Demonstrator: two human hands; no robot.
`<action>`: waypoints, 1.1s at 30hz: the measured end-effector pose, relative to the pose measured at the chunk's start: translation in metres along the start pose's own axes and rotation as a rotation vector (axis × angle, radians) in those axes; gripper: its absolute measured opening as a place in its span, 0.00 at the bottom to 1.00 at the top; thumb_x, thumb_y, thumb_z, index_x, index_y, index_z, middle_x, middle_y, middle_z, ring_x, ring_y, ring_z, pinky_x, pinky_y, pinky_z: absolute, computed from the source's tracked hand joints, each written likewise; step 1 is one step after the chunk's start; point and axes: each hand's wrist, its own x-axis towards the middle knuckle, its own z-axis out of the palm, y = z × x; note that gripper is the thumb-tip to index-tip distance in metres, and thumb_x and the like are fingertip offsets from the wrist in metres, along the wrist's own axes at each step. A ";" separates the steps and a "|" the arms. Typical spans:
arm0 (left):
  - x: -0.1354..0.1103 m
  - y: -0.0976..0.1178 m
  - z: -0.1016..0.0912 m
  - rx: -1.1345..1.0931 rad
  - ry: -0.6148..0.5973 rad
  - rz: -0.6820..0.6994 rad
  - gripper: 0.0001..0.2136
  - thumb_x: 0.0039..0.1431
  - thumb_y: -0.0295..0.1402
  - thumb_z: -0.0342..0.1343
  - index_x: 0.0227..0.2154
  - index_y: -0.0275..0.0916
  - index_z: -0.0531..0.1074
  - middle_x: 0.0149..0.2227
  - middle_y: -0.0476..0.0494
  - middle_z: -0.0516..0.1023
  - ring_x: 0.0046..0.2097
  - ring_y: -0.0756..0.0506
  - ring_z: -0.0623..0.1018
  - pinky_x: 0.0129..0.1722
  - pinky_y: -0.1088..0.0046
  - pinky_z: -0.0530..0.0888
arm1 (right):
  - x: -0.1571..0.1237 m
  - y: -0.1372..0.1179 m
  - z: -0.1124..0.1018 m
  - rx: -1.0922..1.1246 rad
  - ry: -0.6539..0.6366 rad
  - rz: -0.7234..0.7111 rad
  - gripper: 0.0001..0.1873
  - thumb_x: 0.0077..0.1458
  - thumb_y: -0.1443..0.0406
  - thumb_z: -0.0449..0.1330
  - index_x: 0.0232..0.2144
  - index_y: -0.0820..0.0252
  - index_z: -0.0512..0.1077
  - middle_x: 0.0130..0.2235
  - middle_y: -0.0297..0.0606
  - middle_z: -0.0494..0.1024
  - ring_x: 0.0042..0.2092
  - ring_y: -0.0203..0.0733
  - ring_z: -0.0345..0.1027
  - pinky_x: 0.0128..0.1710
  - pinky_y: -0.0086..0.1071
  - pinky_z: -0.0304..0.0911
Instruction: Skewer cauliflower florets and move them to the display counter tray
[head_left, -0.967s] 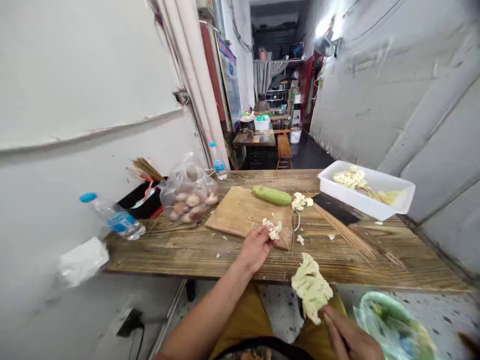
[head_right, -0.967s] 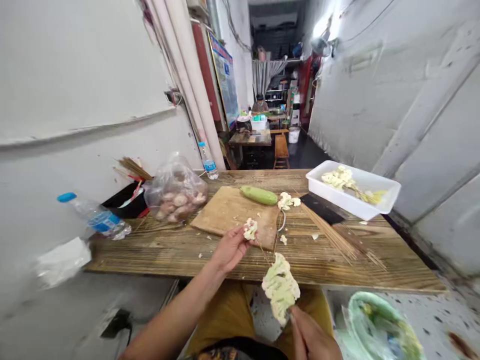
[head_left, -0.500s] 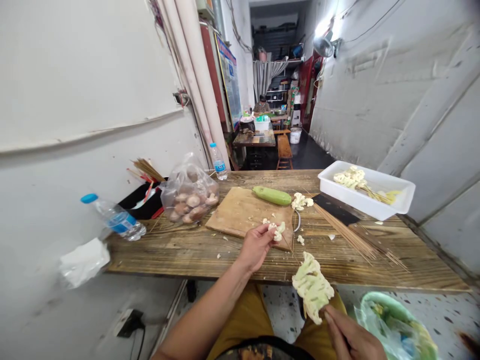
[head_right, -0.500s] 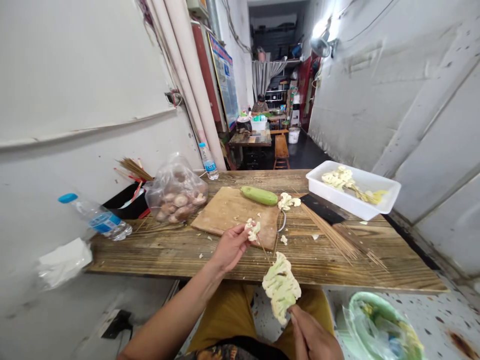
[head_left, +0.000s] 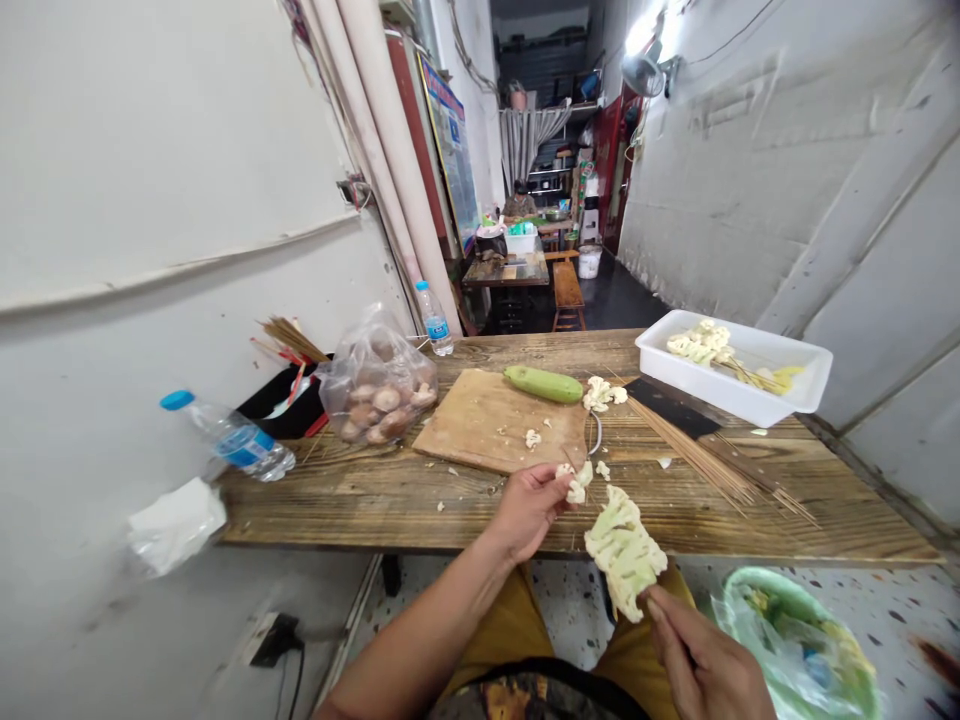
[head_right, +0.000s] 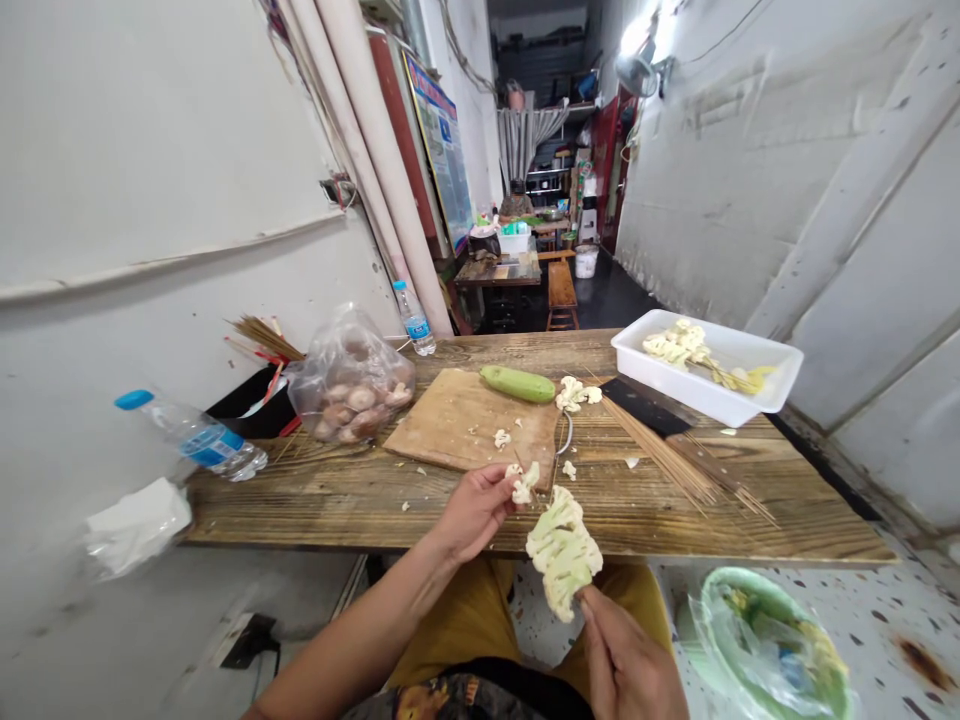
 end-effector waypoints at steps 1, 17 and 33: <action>-0.002 -0.001 0.001 0.005 0.000 0.004 0.16 0.36 0.38 0.71 0.27 0.33 0.78 0.25 0.46 0.77 0.26 0.54 0.71 0.27 0.79 0.68 | -0.001 0.000 0.000 -0.017 0.001 0.007 0.13 0.61 0.64 0.52 0.37 0.64 0.75 0.33 0.44 0.82 0.32 0.39 0.78 0.35 0.21 0.72; 0.006 -0.001 -0.016 0.095 0.095 0.036 0.20 0.46 0.47 0.63 0.42 0.43 0.75 0.52 0.42 0.74 0.50 0.44 0.71 0.47 0.69 0.67 | -0.007 0.037 0.030 -0.085 -0.070 0.246 0.15 0.61 0.64 0.51 0.40 0.64 0.76 0.37 0.45 0.82 0.36 0.42 0.78 0.37 0.30 0.73; 0.023 -0.038 -0.016 0.994 0.114 0.262 0.18 0.54 0.45 0.55 0.17 0.37 0.73 0.16 0.51 0.70 0.23 0.50 0.69 0.27 0.76 0.65 | -0.020 0.083 0.048 -0.196 0.106 0.397 0.15 0.62 0.64 0.51 0.38 0.64 0.76 0.37 0.44 0.82 0.36 0.41 0.77 0.39 0.31 0.72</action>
